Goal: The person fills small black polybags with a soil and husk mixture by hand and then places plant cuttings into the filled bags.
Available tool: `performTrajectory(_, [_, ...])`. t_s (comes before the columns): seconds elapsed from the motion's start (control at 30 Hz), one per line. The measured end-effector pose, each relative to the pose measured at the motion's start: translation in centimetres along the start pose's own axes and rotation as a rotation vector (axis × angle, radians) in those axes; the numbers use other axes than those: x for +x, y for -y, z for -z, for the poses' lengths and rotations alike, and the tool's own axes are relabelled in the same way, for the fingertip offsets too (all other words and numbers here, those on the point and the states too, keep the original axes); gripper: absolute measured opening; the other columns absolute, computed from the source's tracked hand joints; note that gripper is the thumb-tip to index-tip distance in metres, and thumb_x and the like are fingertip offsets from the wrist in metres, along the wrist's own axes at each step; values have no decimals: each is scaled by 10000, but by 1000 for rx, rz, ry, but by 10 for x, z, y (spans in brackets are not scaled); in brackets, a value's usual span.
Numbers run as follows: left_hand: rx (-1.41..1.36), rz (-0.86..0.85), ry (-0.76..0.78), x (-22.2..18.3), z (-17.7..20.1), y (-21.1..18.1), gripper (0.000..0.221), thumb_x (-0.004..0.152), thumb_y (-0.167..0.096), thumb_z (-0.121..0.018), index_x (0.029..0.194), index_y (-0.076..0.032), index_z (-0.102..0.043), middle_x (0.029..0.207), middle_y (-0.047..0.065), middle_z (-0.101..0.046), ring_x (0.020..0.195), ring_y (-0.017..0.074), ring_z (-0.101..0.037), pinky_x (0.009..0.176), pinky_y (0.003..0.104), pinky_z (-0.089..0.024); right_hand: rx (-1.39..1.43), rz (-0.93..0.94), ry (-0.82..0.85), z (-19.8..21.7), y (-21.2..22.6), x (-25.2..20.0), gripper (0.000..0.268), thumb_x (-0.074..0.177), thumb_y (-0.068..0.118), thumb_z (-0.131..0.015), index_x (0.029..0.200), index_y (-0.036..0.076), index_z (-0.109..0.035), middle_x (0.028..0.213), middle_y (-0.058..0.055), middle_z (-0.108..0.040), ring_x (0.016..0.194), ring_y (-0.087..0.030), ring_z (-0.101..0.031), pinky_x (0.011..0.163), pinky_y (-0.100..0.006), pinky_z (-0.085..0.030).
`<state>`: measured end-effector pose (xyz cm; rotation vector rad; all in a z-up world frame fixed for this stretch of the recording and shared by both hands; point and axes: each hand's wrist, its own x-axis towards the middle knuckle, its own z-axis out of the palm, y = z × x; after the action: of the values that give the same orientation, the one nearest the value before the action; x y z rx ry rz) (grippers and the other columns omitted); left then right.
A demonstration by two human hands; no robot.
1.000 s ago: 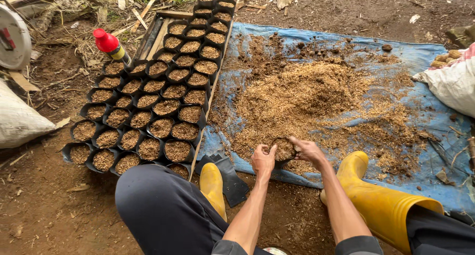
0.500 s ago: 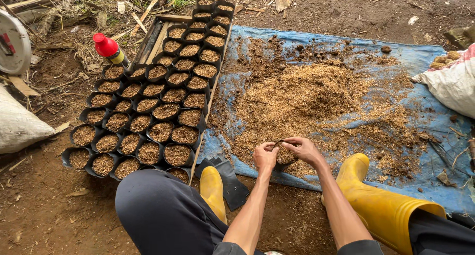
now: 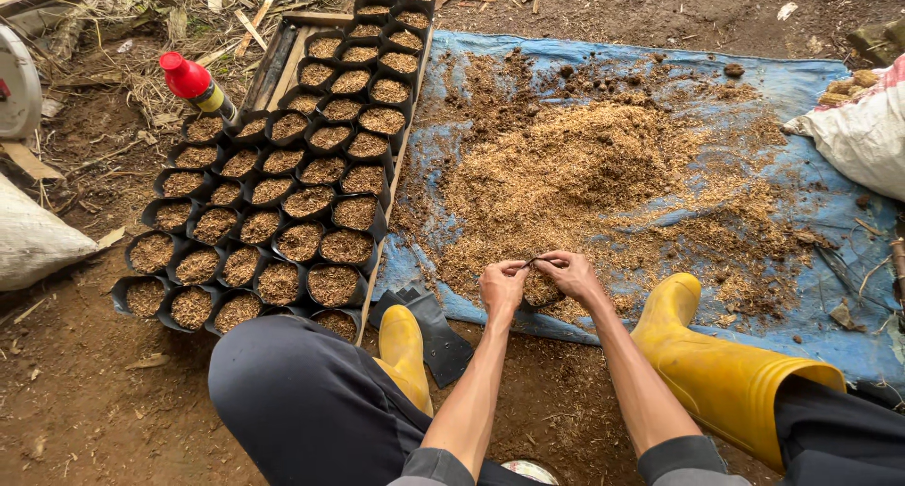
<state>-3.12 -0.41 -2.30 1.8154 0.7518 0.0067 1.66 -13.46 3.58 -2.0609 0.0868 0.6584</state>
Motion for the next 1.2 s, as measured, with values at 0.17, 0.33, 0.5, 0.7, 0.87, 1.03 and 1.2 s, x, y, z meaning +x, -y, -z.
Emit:
performTrajectory(0.17, [-2,-11,-14,-3,2,0,165,681,-251,-740,845,-255,-751,744,42,-673,829,266,-660,758,370,-520,32,-26,11,-4,-8,7,344,810,345,-743,1100,169,-687,1107,-212,-656,1042,-337,-614,900,-461,-458])
performTrajectory(0.33, [11,-55,-63,5,0,7,132,674,-220,-757,801,-256,-754,725,38,-679,791,257,-672,722,354,-530,18,-32,-6,-7,0,2,360,800,346,-755,1106,165,-695,1124,-222,-649,1079,-358,-598,925,-472,-440])
performTrajectory(0.5, [-14,-112,-132,1,0,9,130,678,-132,-759,795,-189,-756,743,87,-661,733,260,-660,741,347,-513,15,-75,6,-7,29,-24,412,793,444,-738,1122,200,-692,1218,-231,-596,1163,-410,-531,1008,-480,-390])
performTrajectory(0.7, [-84,-127,-116,6,-10,14,110,694,-198,-767,804,-197,-758,764,83,-666,794,294,-655,746,368,-508,12,-41,-33,-8,-6,1,349,787,427,-752,1085,248,-721,1096,-170,-670,1036,-322,-599,883,-405,-462])
performTrajectory(0.87, [-25,-76,-13,-11,6,3,427,633,-405,-800,966,-151,-720,808,75,-612,880,286,-631,824,398,-497,104,-58,-26,-8,-19,14,450,770,458,-771,1126,193,-696,1107,-206,-652,1014,-325,-580,834,-412,-467])
performTrajectory(1.03, [-12,-74,9,-13,9,5,483,635,-365,-811,1033,-116,-696,837,130,-577,935,365,-603,873,445,-478,201,-80,39,1,2,-9,547,755,487,-747,1193,173,-651,1192,-219,-610,1095,-350,-535,827,-448,-468])
performTrajectory(1.2, [7,-44,-8,-1,-4,26,471,601,-406,-820,992,-168,-710,803,92,-588,907,318,-618,856,413,-489,294,-73,127,7,-4,-5,702,678,481,-795,1250,120,-606,1288,-270,-519,1216,-427,-458,914,-534,-429])
